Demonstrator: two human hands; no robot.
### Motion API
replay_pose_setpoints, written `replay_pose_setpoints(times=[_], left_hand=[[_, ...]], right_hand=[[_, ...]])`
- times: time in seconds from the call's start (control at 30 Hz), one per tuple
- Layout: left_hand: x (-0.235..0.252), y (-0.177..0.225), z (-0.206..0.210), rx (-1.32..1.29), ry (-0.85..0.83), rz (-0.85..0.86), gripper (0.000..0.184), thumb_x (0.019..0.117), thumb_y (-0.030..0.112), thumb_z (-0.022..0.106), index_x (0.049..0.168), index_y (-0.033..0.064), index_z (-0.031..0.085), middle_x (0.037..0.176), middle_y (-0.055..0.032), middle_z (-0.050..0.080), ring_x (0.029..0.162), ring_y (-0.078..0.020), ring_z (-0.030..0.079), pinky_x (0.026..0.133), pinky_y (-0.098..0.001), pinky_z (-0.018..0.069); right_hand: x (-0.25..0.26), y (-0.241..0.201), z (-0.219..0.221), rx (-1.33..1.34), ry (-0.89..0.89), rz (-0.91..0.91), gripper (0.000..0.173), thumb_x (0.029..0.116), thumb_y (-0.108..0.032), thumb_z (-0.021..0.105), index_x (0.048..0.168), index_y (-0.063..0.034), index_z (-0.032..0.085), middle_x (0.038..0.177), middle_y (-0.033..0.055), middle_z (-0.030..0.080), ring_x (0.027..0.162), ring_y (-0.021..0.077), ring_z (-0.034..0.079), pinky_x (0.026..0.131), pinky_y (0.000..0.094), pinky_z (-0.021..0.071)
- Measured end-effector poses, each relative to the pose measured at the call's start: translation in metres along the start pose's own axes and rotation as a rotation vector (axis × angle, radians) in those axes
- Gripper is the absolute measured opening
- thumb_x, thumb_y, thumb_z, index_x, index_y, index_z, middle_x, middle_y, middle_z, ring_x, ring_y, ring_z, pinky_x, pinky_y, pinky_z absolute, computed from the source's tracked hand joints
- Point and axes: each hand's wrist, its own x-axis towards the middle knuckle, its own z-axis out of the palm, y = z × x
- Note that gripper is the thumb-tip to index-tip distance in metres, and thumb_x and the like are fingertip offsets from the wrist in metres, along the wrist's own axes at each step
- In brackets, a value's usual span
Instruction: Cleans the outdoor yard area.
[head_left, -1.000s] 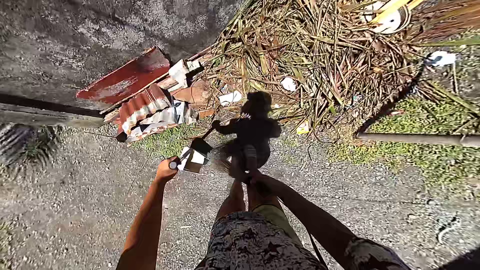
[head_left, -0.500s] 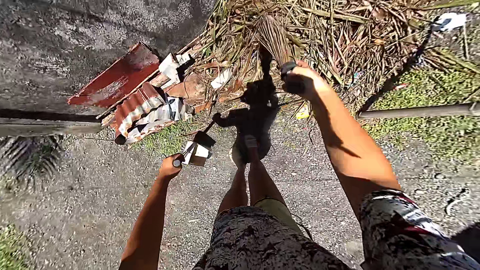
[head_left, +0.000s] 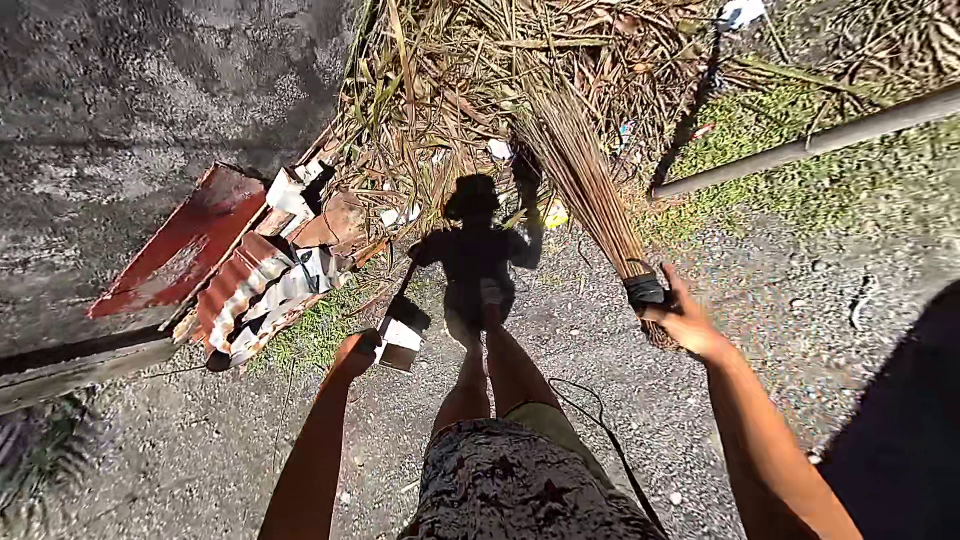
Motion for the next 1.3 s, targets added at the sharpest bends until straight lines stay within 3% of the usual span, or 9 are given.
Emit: replay_pose_setpoints(times=[0.07,0.17,0.3,0.5,0.67,0.83,1.0,1.13,1.3], left_hand=[[0.011,0.010,0.007,-0.046,0.015,0.090,0.028,0.0878,-0.004,0.062,0.115,-0.0094,0.067,0.113,-0.0272,0.068,0.111,-0.0379,0.065,0.100,-0.0539,0.0480],[0.026,0.025,0.013,0.002,-0.024,0.188,0.025,0.0872,-0.003,0.064,0.110,-0.0105,0.068,0.111,-0.0283,0.069,0.108,-0.0390,0.066,0.099,-0.0542,0.0491],[0.038,0.056,0.006,0.070,-0.066,0.238,0.026,0.0863,-0.003,0.064,0.111,-0.0108,0.069,0.111,-0.0292,0.069,0.109,-0.0407,0.066,0.099,-0.0550,0.0487],[0.052,0.126,-0.005,0.167,-0.096,0.156,0.029,0.0876,-0.004,0.062,0.116,-0.0074,0.068,0.116,-0.0269,0.068,0.113,-0.0388,0.065,0.101,-0.0550,0.0483],[0.074,0.213,0.009,0.380,-0.154,0.057,0.029,0.0931,0.004,0.062,0.120,-0.0038,0.067,0.120,-0.0283,0.067,0.117,-0.0457,0.063,0.100,-0.0642,0.0461],[0.093,0.303,0.052,0.373,-0.222,0.195,0.029,0.0865,-0.001,0.067,0.115,-0.0048,0.069,0.116,-0.0283,0.068,0.114,-0.0446,0.064,0.100,-0.0625,0.0469],[0.125,0.432,0.087,0.588,-0.406,0.270,0.034,0.0887,-0.002,0.066,0.122,-0.0062,0.068,0.122,-0.0299,0.067,0.120,-0.0455,0.062,0.105,-0.0620,0.0441],[0.159,0.521,0.117,0.690,-0.486,0.348,0.036,0.0873,-0.007,0.065,0.123,-0.0058,0.067,0.124,-0.0288,0.066,0.121,-0.0437,0.061,0.106,-0.0598,0.0441],[0.191,0.619,0.155,0.774,-0.521,0.525,0.030,0.0889,-0.004,0.064,0.118,-0.0044,0.069,0.122,-0.0253,0.068,0.120,-0.0395,0.063,0.106,-0.0573,0.0456]], right_hand=[[-0.028,0.032,0.013,0.396,0.114,0.181,0.073,0.0916,-0.005,0.051,0.158,-0.0106,0.023,0.123,0.0159,0.057,0.086,0.0178,0.064,0.071,0.0354,0.0565],[-0.039,0.069,0.022,0.890,0.264,0.389,0.019,0.1055,-0.017,0.034,0.115,-0.0113,0.050,0.077,0.0010,0.061,0.056,0.0085,0.061,0.049,0.0240,0.0523],[-0.013,0.104,0.013,1.139,0.423,0.418,0.017,0.1069,-0.020,0.034,0.096,-0.0158,0.046,0.061,-0.0045,0.052,0.049,0.0060,0.055,0.048,0.0240,0.0509],[0.092,0.099,0.001,1.027,0.290,0.451,0.008,0.1059,-0.016,0.039,0.101,-0.0130,0.045,0.071,-0.0014,0.048,0.055,0.0076,0.050,0.054,0.0255,0.0483],[0.171,-0.011,0.011,0.924,-0.197,0.308,0.025,0.1055,-0.011,0.042,0.129,-0.0038,0.046,0.087,0.0063,0.055,0.068,0.0132,0.058,0.064,0.0293,0.0531],[0.160,-0.053,-0.022,0.837,-0.601,0.075,0.031,0.1009,-0.012,0.049,0.132,-0.0100,0.044,0.077,0.0034,0.056,0.059,0.0118,0.056,0.056,0.0284,0.0513],[0.141,-0.011,-0.149,-0.054,-0.585,-0.232,0.094,0.0876,-0.002,0.072,0.164,-0.0124,0.019,0.151,0.0254,0.046,0.132,0.0387,0.053,0.107,0.0562,0.0451],[0.101,0.043,-0.240,-0.538,-0.375,-0.169,0.098,0.0857,-0.012,0.075,0.165,-0.0313,0.020,0.151,0.0325,0.042,0.118,0.0572,0.056,0.091,0.0733,0.0454],[0.048,0.175,-0.299,-0.184,-0.257,0.246,0.098,0.0884,-0.013,0.075,0.166,-0.0233,0.015,0.152,0.0294,0.042,0.129,0.0530,0.051,0.102,0.0699,0.0423]])
